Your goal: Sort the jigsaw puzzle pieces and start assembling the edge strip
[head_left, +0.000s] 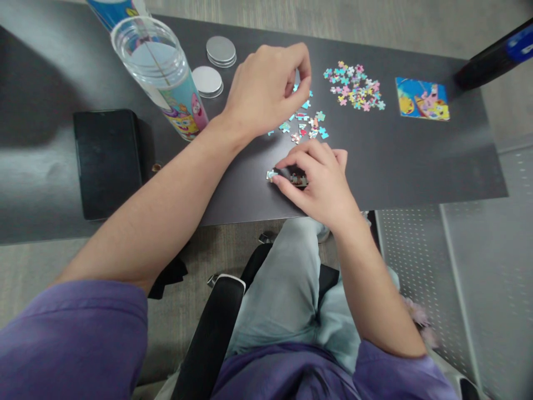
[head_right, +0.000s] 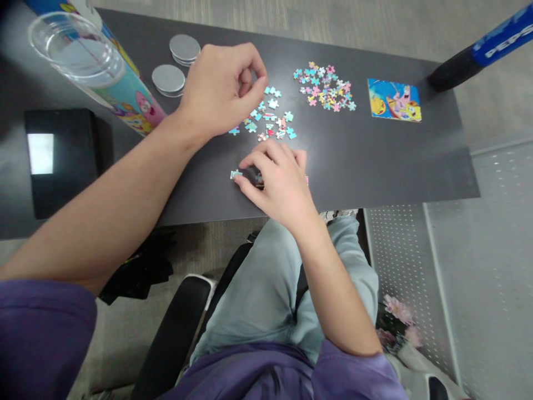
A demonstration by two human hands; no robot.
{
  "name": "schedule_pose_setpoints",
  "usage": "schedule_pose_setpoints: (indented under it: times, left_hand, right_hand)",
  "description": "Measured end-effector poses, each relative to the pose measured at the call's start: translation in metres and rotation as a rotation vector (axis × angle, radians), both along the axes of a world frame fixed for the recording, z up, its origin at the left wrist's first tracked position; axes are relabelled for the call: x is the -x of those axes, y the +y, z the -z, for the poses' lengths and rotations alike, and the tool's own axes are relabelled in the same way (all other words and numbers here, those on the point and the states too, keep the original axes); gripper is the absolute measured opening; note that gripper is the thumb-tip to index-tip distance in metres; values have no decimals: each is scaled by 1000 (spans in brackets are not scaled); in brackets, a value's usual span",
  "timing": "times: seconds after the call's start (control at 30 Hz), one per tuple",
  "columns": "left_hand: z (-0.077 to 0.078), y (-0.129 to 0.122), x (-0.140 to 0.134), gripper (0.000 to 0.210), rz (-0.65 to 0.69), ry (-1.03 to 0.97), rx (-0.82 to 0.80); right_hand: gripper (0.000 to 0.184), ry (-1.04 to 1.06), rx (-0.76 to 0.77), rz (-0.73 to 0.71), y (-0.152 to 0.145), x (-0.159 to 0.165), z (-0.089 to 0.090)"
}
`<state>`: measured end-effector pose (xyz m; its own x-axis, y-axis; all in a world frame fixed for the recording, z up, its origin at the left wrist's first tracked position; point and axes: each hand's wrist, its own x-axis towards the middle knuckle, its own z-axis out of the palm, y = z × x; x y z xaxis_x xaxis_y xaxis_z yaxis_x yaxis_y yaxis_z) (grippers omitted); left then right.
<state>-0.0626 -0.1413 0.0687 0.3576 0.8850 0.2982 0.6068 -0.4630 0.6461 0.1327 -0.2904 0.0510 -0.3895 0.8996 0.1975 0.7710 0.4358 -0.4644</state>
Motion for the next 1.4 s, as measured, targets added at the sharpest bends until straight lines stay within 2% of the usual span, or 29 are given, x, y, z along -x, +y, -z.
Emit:
schedule_pose_setpoints:
  times: [0.03, 0.17, 0.27, 0.33, 0.6, 0.7, 0.83, 0.97, 1.03, 1.13, 1.27, 1.4]
  left_hand:
    - [0, 0, 0, 14, -1, -7, -1]
    - [0, 0, 0, 12, -5, 2, 13]
    - [-2, -1, -1, 14, -8, 14, 8]
    - [-3, -1, -1, 15, -16, 19, 10]
    - [0, -1, 0, 13, 0, 5, 20]
    - [-1, -1, 0, 16, 16, 16, 21]
    - [-4, -2, 0, 19, 7, 31, 26]
    - [4, 1, -4, 22, -15, 20, -27]
    - [12, 4, -7, 23, -62, 23, -120]
    - [21, 8, -9, 29, -74, 53, -195]
    - [24, 10, -8, 33, -53, 74, -162]
    - [23, 11, -7, 35, -47, 77, -140]
  right_hand:
    - [7, 0, -2, 11, 0, 1, 2]
    - [6, -9, 15, -25, 0, 4, 3]
    - [21, -26, 33, -49, -1, 3, -1]
    - [24, -27, 21, -24, -3, 4, -2]
    - [16, -13, -11, 91, -17, 23, 3]
    - [25, -40, -5, 127, -21, 27, 0]
    - [26, -58, -31, 218, -23, 28, -1]
    - [19, -33, -39, 219, -24, 28, 1]
    - [11, -26, 4, 232, -23, 28, 1]
    - [10, -10, 76, 214, -21, 27, -1]
    - [11, -21, 102, 149, -18, 23, -4]
    - [13, -58, 41, 206, -20, 20, -5]
